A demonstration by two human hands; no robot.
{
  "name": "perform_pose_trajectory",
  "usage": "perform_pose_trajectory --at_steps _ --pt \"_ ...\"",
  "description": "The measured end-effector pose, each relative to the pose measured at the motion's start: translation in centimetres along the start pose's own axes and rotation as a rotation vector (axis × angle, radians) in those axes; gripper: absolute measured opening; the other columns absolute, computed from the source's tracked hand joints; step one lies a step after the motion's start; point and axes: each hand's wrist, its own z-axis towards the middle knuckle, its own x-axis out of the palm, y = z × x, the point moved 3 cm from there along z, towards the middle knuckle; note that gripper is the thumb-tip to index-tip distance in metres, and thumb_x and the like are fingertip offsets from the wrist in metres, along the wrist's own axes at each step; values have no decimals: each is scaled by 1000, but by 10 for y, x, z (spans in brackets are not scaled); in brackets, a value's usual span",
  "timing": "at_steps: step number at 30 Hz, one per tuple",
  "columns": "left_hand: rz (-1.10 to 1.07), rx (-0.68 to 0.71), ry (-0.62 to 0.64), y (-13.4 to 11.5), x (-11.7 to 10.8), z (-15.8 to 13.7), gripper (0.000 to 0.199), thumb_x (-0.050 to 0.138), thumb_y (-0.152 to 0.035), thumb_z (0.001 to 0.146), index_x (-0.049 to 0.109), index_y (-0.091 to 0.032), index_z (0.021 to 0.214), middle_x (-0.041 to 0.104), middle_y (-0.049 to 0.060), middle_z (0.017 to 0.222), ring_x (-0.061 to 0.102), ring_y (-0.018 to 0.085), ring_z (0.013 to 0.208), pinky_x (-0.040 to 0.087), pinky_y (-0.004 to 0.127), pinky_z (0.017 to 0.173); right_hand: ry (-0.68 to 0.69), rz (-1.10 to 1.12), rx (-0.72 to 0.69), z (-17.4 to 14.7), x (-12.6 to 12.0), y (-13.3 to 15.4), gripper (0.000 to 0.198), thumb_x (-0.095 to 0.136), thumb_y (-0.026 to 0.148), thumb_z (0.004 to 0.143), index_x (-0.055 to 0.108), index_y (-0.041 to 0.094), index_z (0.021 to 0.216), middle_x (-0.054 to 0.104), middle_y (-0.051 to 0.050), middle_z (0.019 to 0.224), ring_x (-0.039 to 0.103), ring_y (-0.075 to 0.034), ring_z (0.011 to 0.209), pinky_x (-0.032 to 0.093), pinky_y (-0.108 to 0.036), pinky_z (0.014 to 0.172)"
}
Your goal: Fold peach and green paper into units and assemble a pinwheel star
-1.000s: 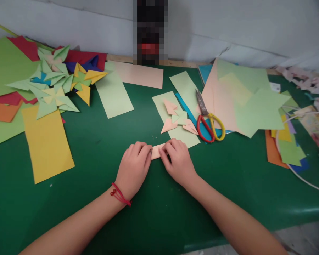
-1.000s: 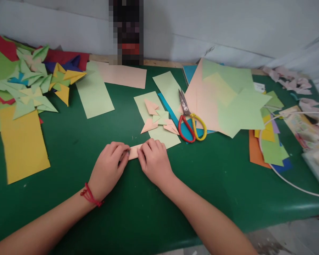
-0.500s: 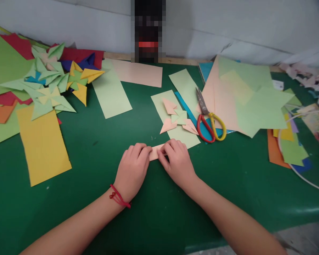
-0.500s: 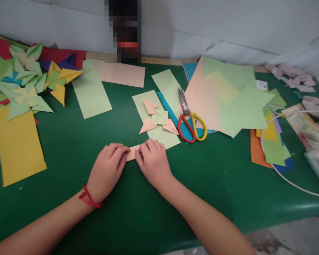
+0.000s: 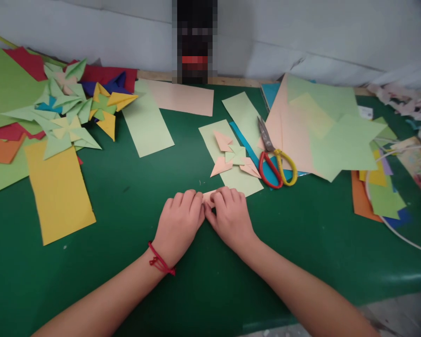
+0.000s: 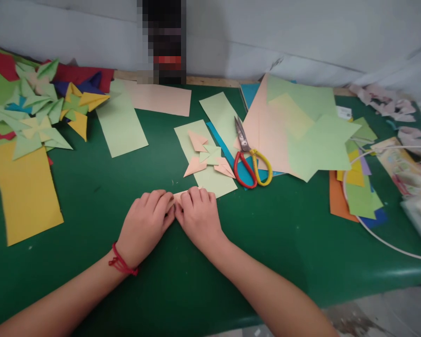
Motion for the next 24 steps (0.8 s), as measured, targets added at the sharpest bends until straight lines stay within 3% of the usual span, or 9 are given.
perform_pose_trajectory --at_steps 5,14,24 --pt "-34 -27 19 2 0 -7 23 42 -19 86 56 -14 104 58 11 104 52 22 82 40 34 67 -11 77 18 -5 0 -3 7 43 18 83 51 18 82 55 -8 86 44 -20 75 33 -34 66" --pt "-196 2 13 13 2 -24 35 39 -11 86 50 -18 118 54 11 112 50 22 94 42 35 76 -14 268 62 -10 -2 -12 15 44 10 81 52 19 89 54 -7 89 49 -21 82 39 -34 70" --pt "-423 23 102 27 -8 4 26 33 -20 91 58 -19 97 55 4 95 54 15 84 45 27 74 -23 236 -3 -9 -1 -16 13 46 10 80 54 18 85 54 -6 86 49 -18 80 39 -30 69"
